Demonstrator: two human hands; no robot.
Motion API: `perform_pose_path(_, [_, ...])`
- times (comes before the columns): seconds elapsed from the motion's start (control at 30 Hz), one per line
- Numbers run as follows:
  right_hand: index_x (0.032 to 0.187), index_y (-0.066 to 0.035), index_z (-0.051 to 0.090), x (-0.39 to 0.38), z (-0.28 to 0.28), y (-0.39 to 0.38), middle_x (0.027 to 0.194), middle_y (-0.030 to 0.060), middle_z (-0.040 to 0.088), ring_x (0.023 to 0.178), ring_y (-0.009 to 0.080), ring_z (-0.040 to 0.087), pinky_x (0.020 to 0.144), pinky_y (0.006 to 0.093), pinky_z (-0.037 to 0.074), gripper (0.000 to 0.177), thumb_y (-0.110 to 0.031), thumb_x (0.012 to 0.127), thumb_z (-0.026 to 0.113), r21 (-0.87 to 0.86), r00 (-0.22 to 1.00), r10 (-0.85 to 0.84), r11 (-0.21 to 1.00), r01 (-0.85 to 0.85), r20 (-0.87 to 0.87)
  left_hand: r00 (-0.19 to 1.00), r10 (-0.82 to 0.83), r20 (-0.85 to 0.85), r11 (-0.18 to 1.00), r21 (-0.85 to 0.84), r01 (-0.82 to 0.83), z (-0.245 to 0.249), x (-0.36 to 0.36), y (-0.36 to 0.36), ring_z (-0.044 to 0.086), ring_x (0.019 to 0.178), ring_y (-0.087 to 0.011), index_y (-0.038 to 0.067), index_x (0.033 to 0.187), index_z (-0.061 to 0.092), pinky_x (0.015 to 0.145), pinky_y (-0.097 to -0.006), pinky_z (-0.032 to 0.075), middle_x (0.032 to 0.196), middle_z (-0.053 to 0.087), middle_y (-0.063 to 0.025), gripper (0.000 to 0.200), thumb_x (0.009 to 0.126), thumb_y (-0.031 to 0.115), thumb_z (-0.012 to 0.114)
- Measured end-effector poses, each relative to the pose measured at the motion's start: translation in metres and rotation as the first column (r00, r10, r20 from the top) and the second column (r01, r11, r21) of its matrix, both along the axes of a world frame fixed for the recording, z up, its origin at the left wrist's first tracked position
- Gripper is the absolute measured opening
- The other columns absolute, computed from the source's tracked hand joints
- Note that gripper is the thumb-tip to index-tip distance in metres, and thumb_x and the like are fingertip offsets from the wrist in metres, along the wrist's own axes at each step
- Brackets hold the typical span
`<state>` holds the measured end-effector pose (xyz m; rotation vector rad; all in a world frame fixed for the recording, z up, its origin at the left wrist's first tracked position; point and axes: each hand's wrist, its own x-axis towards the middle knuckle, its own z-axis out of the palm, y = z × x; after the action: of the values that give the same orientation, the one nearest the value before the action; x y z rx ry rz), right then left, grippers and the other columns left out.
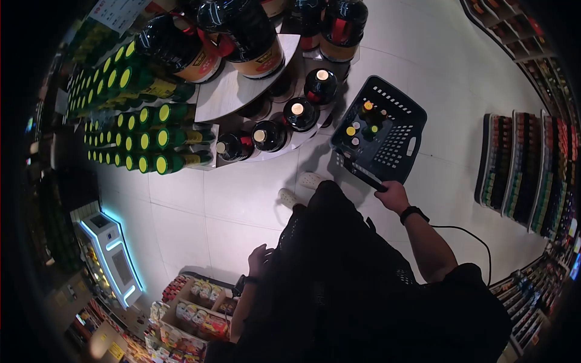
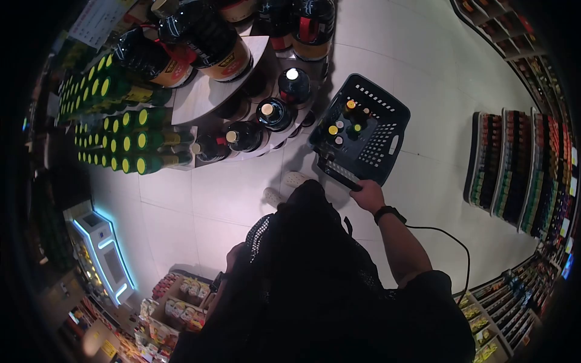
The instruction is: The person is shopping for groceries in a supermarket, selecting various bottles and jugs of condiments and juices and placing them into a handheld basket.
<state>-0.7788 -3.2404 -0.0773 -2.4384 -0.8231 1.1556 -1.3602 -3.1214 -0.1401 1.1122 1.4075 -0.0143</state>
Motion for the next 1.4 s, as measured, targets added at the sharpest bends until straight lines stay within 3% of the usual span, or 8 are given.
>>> perform_pose_path(0.13, [0.083,-0.004,0.074,-0.029,0.003,-0.004,0.082,0.0190,0.071,0.082,0.0399,0.069,0.076,0.0465,0.055,0.027,-0.029,0.073,0.072,0.029,1.000,0.001,1.000,-0.001,0.013,0.994,-0.009,0.109,0.991,-0.130,0.023,0.023,0.045,0.047,0.071,0.098,-0.0287,0.000,0.139,0.051,0.084,-0.0385,0.060,0.115,0.069,-0.0205,0.046,0.100,0.024,0.057])
perform_pose_path(0.2, [0.085,-0.004,0.074,-0.030,0.007,-0.008,0.082,0.0184,0.071,0.083,0.0392,0.068,0.077,0.0455,0.055,0.028,-0.030,0.074,0.073,0.024,0.999,0.004,1.000,-0.005,0.038,0.956,0.294,-0.003,0.866,-0.422,-0.267,0.010,0.052,0.060,0.070,0.098,-0.0304,-0.001,0.140,0.050,0.084,-0.0389,0.060,0.116,0.068,-0.0216,0.047,0.100,0.024,0.057])
perform_pose_path(0.3, [0.086,-0.004,0.074,-0.030,0.003,-0.008,0.081,0.0177,0.070,0.081,0.0370,0.068,0.075,0.0436,0.054,0.030,-0.033,0.076,0.076,0.022,1.000,0.011,1.000,-0.010,-0.007,0.970,-0.238,0.043,0.966,-0.090,0.241,0.011,0.044,0.060,0.070,0.102,-0.0311,-0.002,0.141,0.048,0.085,-0.0390,0.060,0.119,0.067,-0.0221,0.049,0.100,0.024,0.057])
perform_pose_path(0.43, [0.091,-0.003,0.072,0.021,0.030,0.004,0.079,0.0122,0.070,0.074,0.0264,0.068,0.071,0.0375,0.052,0.039,-0.040,0.081,0.080,0.130,0.936,0.089,0.990,-0.047,-0.341,0.705,-0.696,-0.133,0.714,-0.029,0.699,0.050,0.068,0.072,0.069,0.109,-0.0305,-0.004,0.140,0.048,0.089,-0.0374,0.059,0.123,0.067,-0.0214,0.051,0.100,0.024,0.062])
perform_pose_path(0.63, [0.093,-0.004,0.070,0.166,-0.120,0.062,0.077,0.0103,0.070,0.075,0.0196,0.069,0.068,0.0327,0.052,0.034,-0.037,0.088,0.077,0.185,0.913,-0.244,0.931,0.315,-0.327,0.932,-0.291,-0.215,0.912,-0.356,0.203,0.086,0.153,0.072,0.069,0.108,-0.0283,-0.005,0.130,0.056,0.091,-0.0365,0.058,0.120,0.068,-0.0186,0.042,0.097,0.019,0.065])
perform_pose_path(0.73, [0.119,-0.006,0.066,0.225,-0.274,0.096,0.110,0.0205,0.073,0.108,0.0376,0.069,0.095,0.0455,0.053,0.050,-0.043,0.086,0.073,0.020,0.887,-0.455,0.889,0.457,-0.076,0.941,-0.085,-0.328,0.908,-0.415,-0.062,0.089,0.200,0.075,0.070,0.107,-0.0272,-0.006,0.125,0.060,0.092,-0.0361,0.058,0.118,0.069,-0.0172,0.038,0.095,0.016,0.067])
perform_pose_path(0.93, [0.142,-0.003,0.041,0.271,-0.447,0.144,0.133,0.0243,0.061,0.124,0.0384,0.061,0.102,0.0489,0.050,0.077,-0.049,0.088,0.069,-0.294,0.863,-0.501,0.816,0.497,0.067,0.923,-0.051,-0.381,0.954,-0.292,-0.068,0.099,0.278,0.080,0.071,0.100,-0.0253,-0.006,0.129,0.055,0.088,-0.0351,0.057,0.109,0.069,-0.0129,0.036,0.100,0.015,0.059])
perform_pose_path(1.4, [0.136,-0.008,0.054,0.275,-0.441,0.101,0.097,0.0268,0.072,0.096,0.0445,0.070,0.084,0.0551,0.056,0.049,-0.040,0.099,0.052,-0.144,0.932,-0.274,0.939,0.312,0.236,0.926,0.125,-0.356,0.934,-0.273,-0.230,0.104,0.285,0.068,0.071,0.096,-0.0211,-0.004,0.129,0.058,0.088,-0.0320,0.057,0.109,0.072,-0.0160,0.033,0.098,0.007,0.060])
